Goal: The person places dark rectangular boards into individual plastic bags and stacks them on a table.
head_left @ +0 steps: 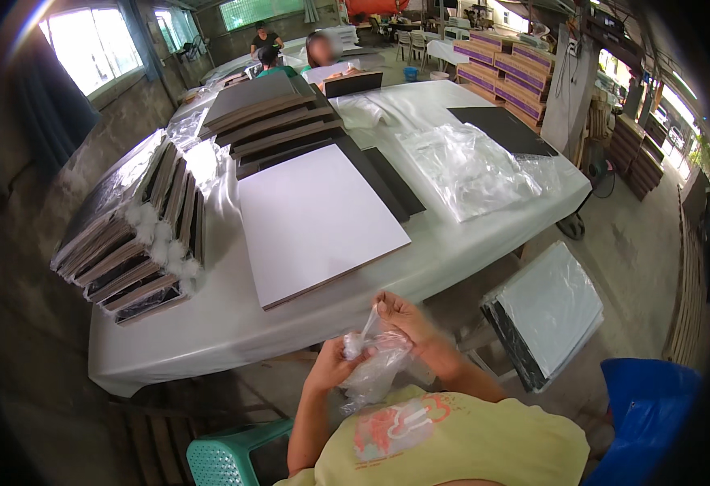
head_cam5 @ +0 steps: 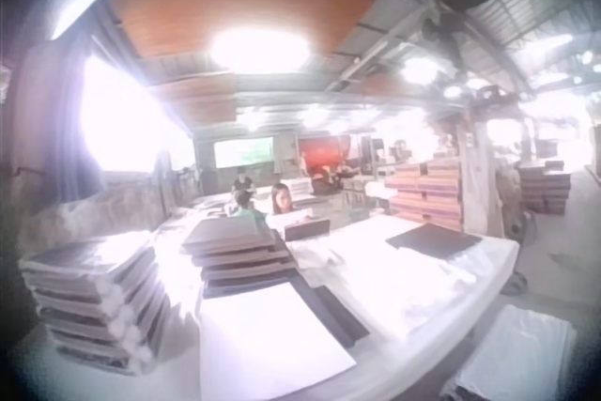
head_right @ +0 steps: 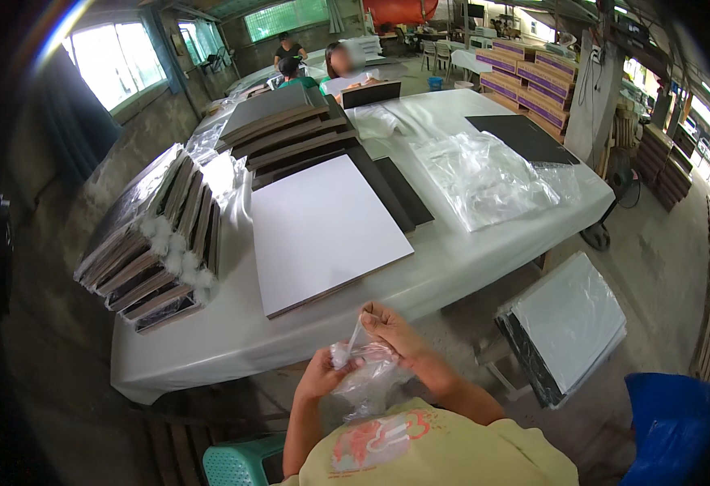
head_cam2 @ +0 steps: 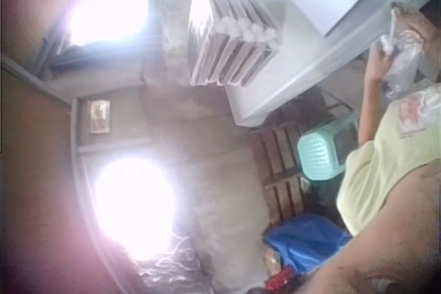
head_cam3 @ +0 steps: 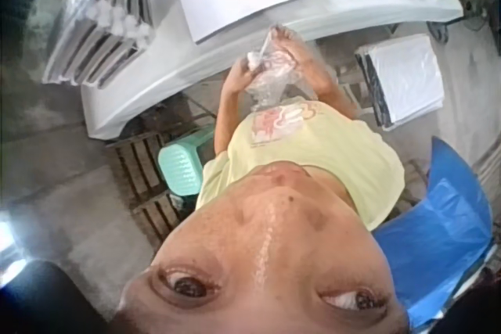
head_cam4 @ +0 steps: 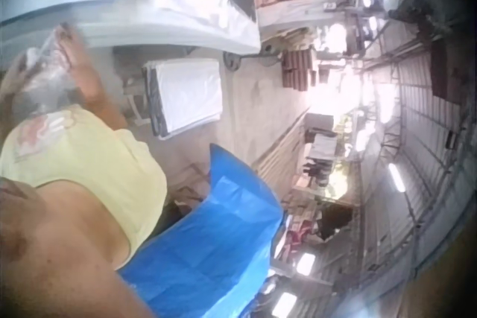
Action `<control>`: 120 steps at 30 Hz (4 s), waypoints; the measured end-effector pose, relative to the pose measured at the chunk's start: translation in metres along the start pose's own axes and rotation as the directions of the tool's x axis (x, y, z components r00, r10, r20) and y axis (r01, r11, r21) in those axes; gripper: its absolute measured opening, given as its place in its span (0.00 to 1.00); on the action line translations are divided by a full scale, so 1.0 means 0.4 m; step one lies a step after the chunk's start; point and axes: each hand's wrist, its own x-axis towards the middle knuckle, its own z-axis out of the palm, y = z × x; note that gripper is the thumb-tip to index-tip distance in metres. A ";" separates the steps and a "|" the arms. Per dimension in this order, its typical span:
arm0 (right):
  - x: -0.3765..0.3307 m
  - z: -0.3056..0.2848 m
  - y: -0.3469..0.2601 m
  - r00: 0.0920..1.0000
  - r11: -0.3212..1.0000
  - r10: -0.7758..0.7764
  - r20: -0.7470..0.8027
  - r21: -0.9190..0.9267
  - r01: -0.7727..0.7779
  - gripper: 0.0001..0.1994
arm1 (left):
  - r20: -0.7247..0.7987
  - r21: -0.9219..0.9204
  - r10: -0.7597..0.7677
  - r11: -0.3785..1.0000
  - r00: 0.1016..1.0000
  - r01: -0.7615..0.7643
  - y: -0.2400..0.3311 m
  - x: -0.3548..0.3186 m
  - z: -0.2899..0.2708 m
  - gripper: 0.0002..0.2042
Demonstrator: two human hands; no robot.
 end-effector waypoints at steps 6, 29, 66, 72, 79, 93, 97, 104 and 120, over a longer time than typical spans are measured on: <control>-0.079 -0.060 -0.085 0.862 0.784 0.374 0.343 -0.614 -0.096 0.10 | -0.216 -0.645 0.236 0.694 0.947 -0.320 0.008 -0.047 -0.172 0.20; -0.173 -0.127 -0.160 0.674 0.838 -0.007 0.739 -0.363 0.408 0.22 | -0.606 -0.544 0.201 0.601 0.770 -0.585 0.034 -0.098 -0.261 0.26; -0.078 -0.109 -0.237 0.697 0.540 -0.711 0.092 0.707 0.457 0.29 | -0.063 -0.151 -0.303 0.945 0.951 0.291 -0.104 -0.174 -0.262 0.19; -0.131 -0.248 -0.183 0.906 0.968 -0.121 0.407 -0.156 0.199 0.39 | -0.618 -0.409 0.093 0.810 0.780 -0.421 -0.034 -0.145 -0.311 0.24; -0.085 -0.206 -0.165 0.999 0.942 0.034 0.041 -0.334 -0.018 0.40 | -0.149 -0.832 0.734 0.269 0.662 -0.485 -0.045 -0.063 -0.288 0.47; 0.092 -0.225 -0.076 0.563 0.125 -0.788 -0.247 -0.961 -0.246 0.17 | -0.573 -0.061 -0.029 0.998 0.819 -0.007 -0.045 -0.126 -0.437 0.26; 0.197 -0.326 -0.049 0.493 0.022 -0.846 -0.202 -0.938 -0.346 0.21 | -0.550 0.776 0.505 0.604 0.665 0.183 -0.037 0.056 -0.431 0.29; 0.292 -0.454 -0.076 0.657 -0.095 -0.708 -0.259 -0.888 -0.451 0.21 | -0.634 0.718 0.390 0.617 0.668 0.321 -0.094 0.186 -0.437 0.16; 0.016 -0.410 0.008 0.524 0.726 -0.610 -0.594 -0.684 0.069 0.16 | -0.729 0.017 0.027 1.000 0.684 -0.020 -0.250 -0.079 -0.435 0.13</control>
